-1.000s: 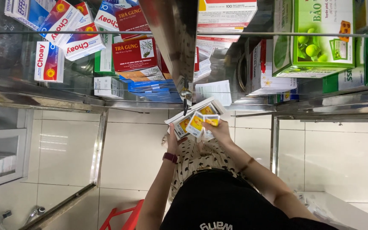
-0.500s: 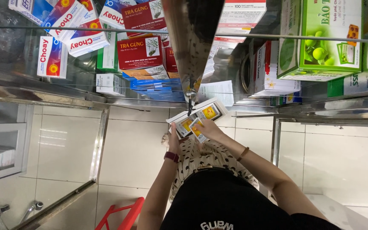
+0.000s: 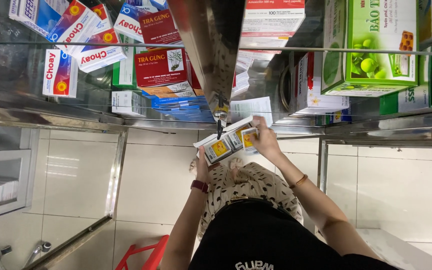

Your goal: Organize and sort medicine boxes on a glass display shelf.

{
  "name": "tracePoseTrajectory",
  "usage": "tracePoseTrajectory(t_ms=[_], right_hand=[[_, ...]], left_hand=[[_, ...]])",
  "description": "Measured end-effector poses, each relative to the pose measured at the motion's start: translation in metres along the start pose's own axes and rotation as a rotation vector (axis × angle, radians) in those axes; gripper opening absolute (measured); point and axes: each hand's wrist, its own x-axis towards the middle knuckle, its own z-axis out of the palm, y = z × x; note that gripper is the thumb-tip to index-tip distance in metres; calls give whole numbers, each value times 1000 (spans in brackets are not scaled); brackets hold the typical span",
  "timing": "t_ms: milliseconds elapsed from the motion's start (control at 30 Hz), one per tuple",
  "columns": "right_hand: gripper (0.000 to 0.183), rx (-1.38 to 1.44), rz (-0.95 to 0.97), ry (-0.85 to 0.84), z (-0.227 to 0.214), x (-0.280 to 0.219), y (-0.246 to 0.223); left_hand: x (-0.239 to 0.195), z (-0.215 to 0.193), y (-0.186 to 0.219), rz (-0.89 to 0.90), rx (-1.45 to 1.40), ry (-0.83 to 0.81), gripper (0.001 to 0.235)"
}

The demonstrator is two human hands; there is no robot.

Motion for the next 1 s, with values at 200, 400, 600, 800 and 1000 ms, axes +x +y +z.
tracePoseTrajectory(t_ms=[200,400,600,800,1000], right_hand=[[14,222,16,7,1,-23,-16],[31,606,26,91,32,-19,43],[34,165,-201,243,25,-25,33],[38,-656,-508,555,26,-40,19],[34,-666,-497,10,8,-46,-21]], left_hand=[[-4,2,6,1,1,-21,88],[4,-2,-3,6,-4,-20,87],[8,0,-7,-20,12,-4,89],[-7,12,10,3,30,-10,87],[-1,11,8,-2,14,-29,87]])
